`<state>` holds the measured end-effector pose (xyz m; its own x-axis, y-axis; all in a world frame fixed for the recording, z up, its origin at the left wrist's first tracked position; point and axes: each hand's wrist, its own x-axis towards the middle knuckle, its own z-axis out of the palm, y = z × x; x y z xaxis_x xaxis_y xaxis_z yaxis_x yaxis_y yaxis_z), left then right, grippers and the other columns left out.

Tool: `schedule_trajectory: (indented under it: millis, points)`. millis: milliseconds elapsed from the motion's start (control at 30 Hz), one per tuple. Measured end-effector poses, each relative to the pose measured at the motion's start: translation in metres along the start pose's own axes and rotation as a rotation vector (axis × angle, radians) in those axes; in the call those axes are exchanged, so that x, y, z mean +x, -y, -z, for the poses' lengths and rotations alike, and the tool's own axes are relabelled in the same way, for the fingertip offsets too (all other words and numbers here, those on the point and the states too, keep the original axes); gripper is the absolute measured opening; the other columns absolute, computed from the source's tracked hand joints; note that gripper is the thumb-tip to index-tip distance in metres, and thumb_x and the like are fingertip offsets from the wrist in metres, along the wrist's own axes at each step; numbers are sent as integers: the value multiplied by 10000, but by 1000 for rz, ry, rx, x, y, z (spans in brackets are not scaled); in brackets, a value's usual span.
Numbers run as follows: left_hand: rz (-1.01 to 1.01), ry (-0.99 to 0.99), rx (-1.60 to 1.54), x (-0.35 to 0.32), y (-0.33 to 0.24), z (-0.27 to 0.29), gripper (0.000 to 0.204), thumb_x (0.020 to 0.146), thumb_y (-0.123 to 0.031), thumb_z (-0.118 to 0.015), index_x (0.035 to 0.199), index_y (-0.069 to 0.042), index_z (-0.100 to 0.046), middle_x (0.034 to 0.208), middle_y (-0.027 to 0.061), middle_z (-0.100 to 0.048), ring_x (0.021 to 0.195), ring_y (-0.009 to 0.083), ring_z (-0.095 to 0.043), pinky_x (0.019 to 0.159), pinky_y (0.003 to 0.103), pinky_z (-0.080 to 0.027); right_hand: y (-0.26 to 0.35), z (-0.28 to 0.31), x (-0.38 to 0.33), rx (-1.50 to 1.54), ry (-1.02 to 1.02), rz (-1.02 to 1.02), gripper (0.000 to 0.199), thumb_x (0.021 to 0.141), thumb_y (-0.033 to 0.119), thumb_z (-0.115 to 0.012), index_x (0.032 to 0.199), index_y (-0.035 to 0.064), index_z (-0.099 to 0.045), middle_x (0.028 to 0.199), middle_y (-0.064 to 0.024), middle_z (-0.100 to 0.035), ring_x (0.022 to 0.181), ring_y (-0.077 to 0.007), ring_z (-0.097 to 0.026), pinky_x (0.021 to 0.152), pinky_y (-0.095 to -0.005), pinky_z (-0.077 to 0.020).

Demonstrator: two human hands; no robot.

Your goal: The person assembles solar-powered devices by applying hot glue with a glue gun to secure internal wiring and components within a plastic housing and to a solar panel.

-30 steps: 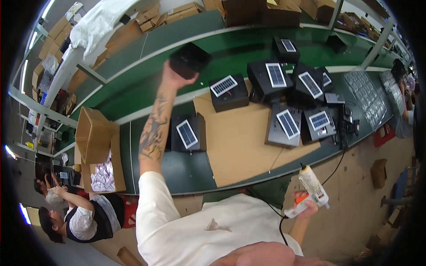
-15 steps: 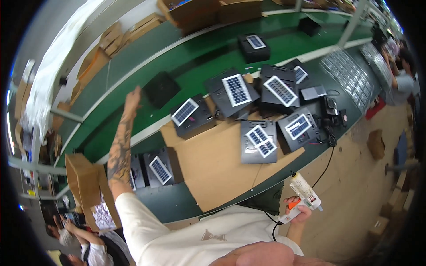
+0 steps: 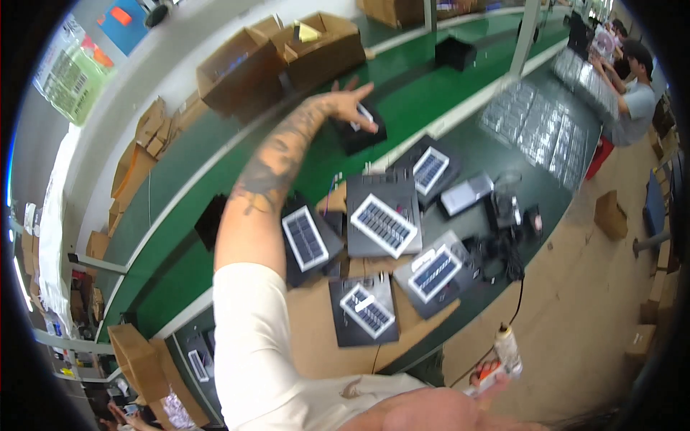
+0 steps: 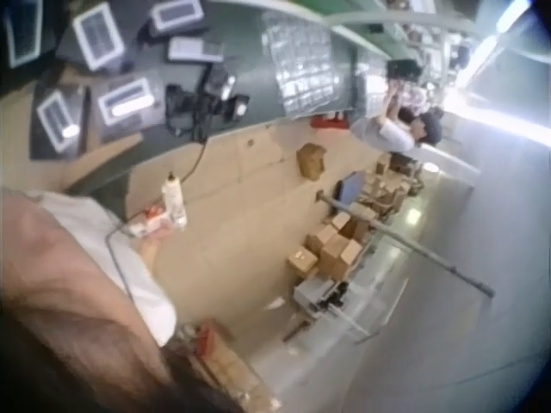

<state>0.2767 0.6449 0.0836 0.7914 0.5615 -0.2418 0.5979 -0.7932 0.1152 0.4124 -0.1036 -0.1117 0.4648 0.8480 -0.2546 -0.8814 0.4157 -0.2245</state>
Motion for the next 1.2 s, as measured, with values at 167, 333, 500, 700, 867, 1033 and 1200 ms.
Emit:
schedule_trajectory:
  millis: [167, 333, 500, 700, 867, 1033, 1200]
  points:
    - [107, 284, -201, 21, 7, -14, 1329, 584, -837, -675, 1572, -200, -55, 1589, 257, 118, 1479, 420, -24, 1185, 527, -121, 24, 87, 2, -322, -161, 37, 306, 728, 193, -591, 994, 43, -579, 895, -134, -644, 906, -327, -620, 517, -426, -530]
    - [162, 251, -45, 24, -4, -16, 1313, 590, -857, -639, 1571, -196, -69, 1594, 256, 76, 1465, 457, -59, 1183, 527, -143, 2, 34, 15, -164, -329, -41, 327, 715, 165, -583, 1005, 15, -569, 919, -164, -645, 925, -372, -607, 506, -442, -527]
    - [143, 136, -45, 28, 1, -8, 1230, 658, -832, -607, 1559, -126, -157, 1586, 283, -31, 1468, 435, -103, 1190, 498, -142, -2, 29, 9, -224, -261, -89, 322, 719, 164, -570, 1002, 11, -569, 925, -177, -638, 939, -391, -600, 491, -426, -523]
    - [188, -361, -52, -95, -1, 87, 1160, 696, -803, -594, 1507, -32, -287, 1556, 279, -194, 1431, 407, -262, 1161, 445, -267, 3, -5, -9, -209, -186, -122, 314, 704, 145, -570, 979, -7, -581, 917, -191, -630, 952, -411, -599, 504, -440, -548]
    - [191, -302, -52, -270, -94, 148, 1047, 764, -695, -646, 1515, -62, -283, 1564, 260, -198, 1391, 427, -323, 1133, 446, -306, 9, 11, -13, -74, -25, -277, 331, 685, 152, -569, 956, -36, -594, 928, -218, -641, 971, -425, -610, 501, -460, -557]
    - [165, -208, 121, -440, -214, 93, 1012, 725, -517, -745, 1530, -128, -273, 1574, 247, -179, 1412, 449, -262, 1152, 516, -251, 12, 3, 4, -155, 158, -543, 343, 669, 161, -573, 937, -48, -625, 926, -230, -651, 949, -416, -617, 546, -461, -559]
    - [164, 20, 30, -528, -291, -33, 1003, 671, -499, -755, 1507, -151, -323, 1555, 230, -219, 1290, 476, -355, 994, 594, -362, -6, -3, 14, -251, 418, -729, 337, 650, 198, -603, 892, -25, -676, 918, -213, -681, 619, -352, -615, 892, -487, -479]
